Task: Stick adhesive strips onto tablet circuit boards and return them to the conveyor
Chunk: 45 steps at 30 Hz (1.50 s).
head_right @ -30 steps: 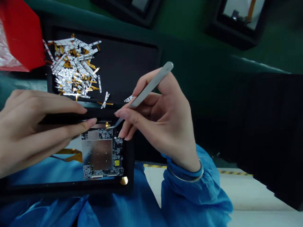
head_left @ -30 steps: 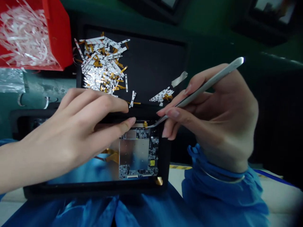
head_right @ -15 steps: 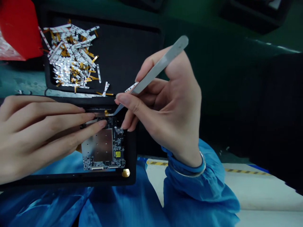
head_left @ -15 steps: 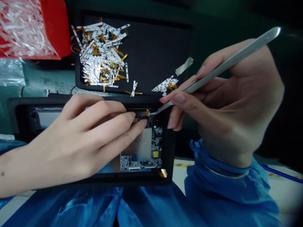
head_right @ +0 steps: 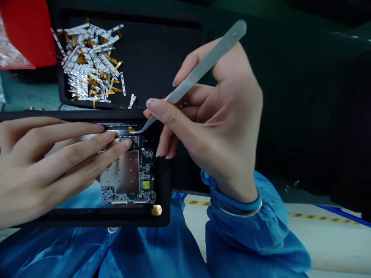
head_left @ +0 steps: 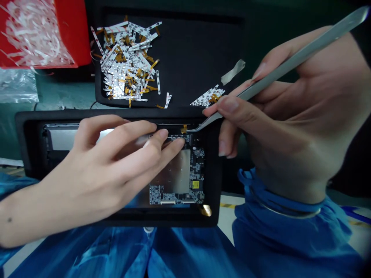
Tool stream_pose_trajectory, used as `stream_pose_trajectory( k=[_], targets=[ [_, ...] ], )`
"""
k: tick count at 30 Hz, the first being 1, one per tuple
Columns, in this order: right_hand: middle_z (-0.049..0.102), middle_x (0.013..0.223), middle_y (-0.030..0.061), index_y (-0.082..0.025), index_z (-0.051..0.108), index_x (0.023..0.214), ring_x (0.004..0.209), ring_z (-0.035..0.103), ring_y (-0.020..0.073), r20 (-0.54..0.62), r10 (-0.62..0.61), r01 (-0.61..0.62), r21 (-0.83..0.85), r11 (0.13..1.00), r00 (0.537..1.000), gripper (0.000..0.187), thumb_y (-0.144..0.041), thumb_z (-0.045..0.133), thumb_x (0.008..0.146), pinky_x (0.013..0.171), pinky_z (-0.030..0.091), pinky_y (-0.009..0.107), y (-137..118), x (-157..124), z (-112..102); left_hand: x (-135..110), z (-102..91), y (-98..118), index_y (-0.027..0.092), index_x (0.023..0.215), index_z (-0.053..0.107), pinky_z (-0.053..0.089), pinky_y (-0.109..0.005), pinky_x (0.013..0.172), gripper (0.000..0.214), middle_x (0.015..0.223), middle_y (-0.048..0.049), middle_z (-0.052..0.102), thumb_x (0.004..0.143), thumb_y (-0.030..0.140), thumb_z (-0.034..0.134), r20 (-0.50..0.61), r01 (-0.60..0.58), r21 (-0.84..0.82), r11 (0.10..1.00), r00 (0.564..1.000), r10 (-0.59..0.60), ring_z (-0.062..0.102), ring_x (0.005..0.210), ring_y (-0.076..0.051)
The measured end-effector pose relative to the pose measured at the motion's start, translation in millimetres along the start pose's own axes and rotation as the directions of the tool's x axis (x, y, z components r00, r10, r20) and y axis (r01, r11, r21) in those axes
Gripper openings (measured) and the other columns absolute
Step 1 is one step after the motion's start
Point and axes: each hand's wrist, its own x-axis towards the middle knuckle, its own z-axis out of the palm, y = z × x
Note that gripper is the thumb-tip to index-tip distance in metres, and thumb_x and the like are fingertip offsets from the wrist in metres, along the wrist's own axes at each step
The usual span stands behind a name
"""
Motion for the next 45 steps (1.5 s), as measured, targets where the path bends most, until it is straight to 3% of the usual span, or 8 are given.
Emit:
stream_pose_trajectory(
  k=[7,15,20,25,30,34,45],
  targets=[
    [0.068,0.073,-0.0074,-0.025,0.048,0.091,0.048,0.065,0.0105,0.002,-0.008,0.008,0.02,1.0,1.0,0.035,-0.02,0.082,0.084,0.032,0.047,0.026,-2,0,-1,0,0.4,1,0.009,0.15,0.044,0.044,-0.051,0.107,0.05,0.131,-0.0112,0.067,0.1,0.009,0.049,0.021,-0.002,0.014,1.0,1.0,0.002,0.056,0.131,-0.034],
    [0.064,0.069,-0.0086,-0.024,0.049,0.092,0.046,0.065,0.0112,0.074,0.003,-0.008,0.067,0.998,0.997,0.037,-0.023,0.084,0.083,0.03,0.047,0.026,-3,5,-1,0,-3.7,-1,0.011,0.148,0.047,0.032,-0.046,0.126,0.047,0.136,-0.0092,0.066,0.102,0.013,0.052,0.026,-0.011,0.032,0.999,1.0,0.01,0.057,0.135,-0.026],
    [0.067,0.071,-0.0085,-0.023,0.05,0.093,0.045,0.066,0.0115,0.059,0.006,-0.011,0.091,0.996,0.998,0.041,-0.017,0.087,0.078,0.03,0.048,0.023,-1,6,-1,-3,-3.3,-2,0.006,0.148,0.046,0.033,-0.05,0.126,0.048,0.139,-0.0127,0.063,0.101,0.013,0.053,0.013,-0.03,0.025,0.999,0.999,0.03,0.054,0.138,-0.028],
    [0.07,0.072,-0.0092,-0.024,0.049,0.092,0.041,0.064,0.0104,0.086,0.052,-0.062,0.122,0.991,0.995,0.035,-0.018,0.083,0.083,0.027,0.046,0.021,4,10,-3,1,-2.3,-4,0.01,0.145,0.049,0.032,-0.048,0.128,0.043,0.136,-0.0081,0.066,0.104,0.02,0.045,0.019,-0.017,0.01,1.0,1.0,0.017,0.058,0.133,-0.026],
    [0.07,0.072,-0.0085,-0.024,0.049,0.09,0.042,0.064,0.0109,0.04,0.025,-0.028,0.094,0.995,0.999,0.039,-0.017,0.086,0.079,0.028,0.046,0.021,0,8,0,5,-2.8,-5,0.011,0.146,0.049,0.032,-0.049,0.126,0.043,0.127,-0.0083,0.071,0.104,0.019,0.047,0.015,-0.005,-0.036,0.999,1.0,0.006,0.061,0.127,-0.027],
    [0.072,0.078,-0.0075,-0.025,0.049,0.092,0.043,0.063,0.0086,0.019,0.027,-0.027,0.033,0.999,0.999,0.03,-0.011,0.075,0.086,0.03,0.046,0.021,-3,7,1,4,-3.1,-6,0.013,0.146,0.048,0.033,-0.051,0.125,0.042,0.124,-0.0046,0.072,0.105,0.017,0.043,0.01,-0.005,-0.029,1.0,1.0,0.005,0.061,0.128,-0.024],
    [0.07,0.078,-0.0076,-0.026,0.053,0.094,0.047,0.063,0.0087,-0.01,0.054,-0.054,-0.001,0.999,0.998,0.027,-0.01,0.074,0.087,0.031,0.048,0.021,-5,5,2,1,-4.7,-6,0.006,0.146,0.047,0.036,-0.056,0.125,0.048,0.123,-0.008,0.071,0.098,0.006,0.051,0.033,0.0,-0.069,0.998,0.999,0.002,0.06,0.131,-0.028]
  ],
)
